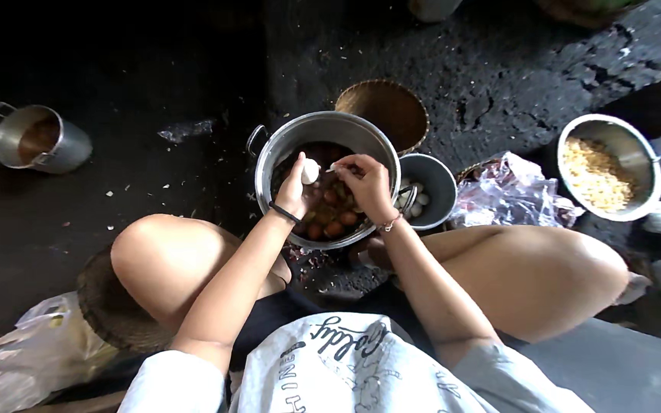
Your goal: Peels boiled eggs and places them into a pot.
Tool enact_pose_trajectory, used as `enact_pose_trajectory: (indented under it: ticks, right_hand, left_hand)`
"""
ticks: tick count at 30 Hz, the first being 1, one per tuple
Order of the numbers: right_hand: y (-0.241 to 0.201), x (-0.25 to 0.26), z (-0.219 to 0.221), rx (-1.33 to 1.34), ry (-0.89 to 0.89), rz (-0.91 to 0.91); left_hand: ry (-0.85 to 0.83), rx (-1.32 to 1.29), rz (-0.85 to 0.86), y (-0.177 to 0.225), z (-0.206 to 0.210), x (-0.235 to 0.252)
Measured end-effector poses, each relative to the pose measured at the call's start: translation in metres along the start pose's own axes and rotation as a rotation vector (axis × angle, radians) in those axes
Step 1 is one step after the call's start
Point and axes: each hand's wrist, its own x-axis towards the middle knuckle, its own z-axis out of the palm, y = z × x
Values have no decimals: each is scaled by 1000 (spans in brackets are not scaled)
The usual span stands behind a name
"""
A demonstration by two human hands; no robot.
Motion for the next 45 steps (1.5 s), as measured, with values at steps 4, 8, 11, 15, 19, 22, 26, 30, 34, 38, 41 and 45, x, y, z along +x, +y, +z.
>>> enact_pose_trajectory:
  ticks: [4,8,11,15,19,22,26,30,34,38,41,45]
  right_hand:
    - [6,13,-15,-303,-239,135]
    - [6,35,4,-463,-540,262]
    - [6,63,26,-545,-536,304]
    - [22,86,43,-725,-589,464]
    - [26,76,51,-979,-594,507]
    - [34,82,48,-1019,-636,427]
    - [37,97,55,-837,-523,331]
    - [50,89,97,-799,-639,290]
    - [51,79,123,-822,-609,343]
    - [48,73,115,-710,-590,413]
    - [48,67,110,-711,-653,454]
    - [50,77,98,-583,-594,429]
  left_hand:
    - [105,81,3,6,-6,12]
    - [196,221,17,-4,-10,37]
    - [203,421,30,-11,-17,51]
    - [134,1061,-55,-12,-31,54]
    - [-66,1753,-368,-15,-18,36]
    - [-133,1894,-447,-19,-10,31]
    - [-68,1859,-399,-23,-14,36]
    - [-69,1869,-401,-25,-17,39]
    - [-82,1869,-384,-19,-15,34]
    - [-66,1864,-357,-24,-18,35]
    - [-87,1867,-372,-27,-16,38]
    - [-76,1840,-391,-18,-10,37]
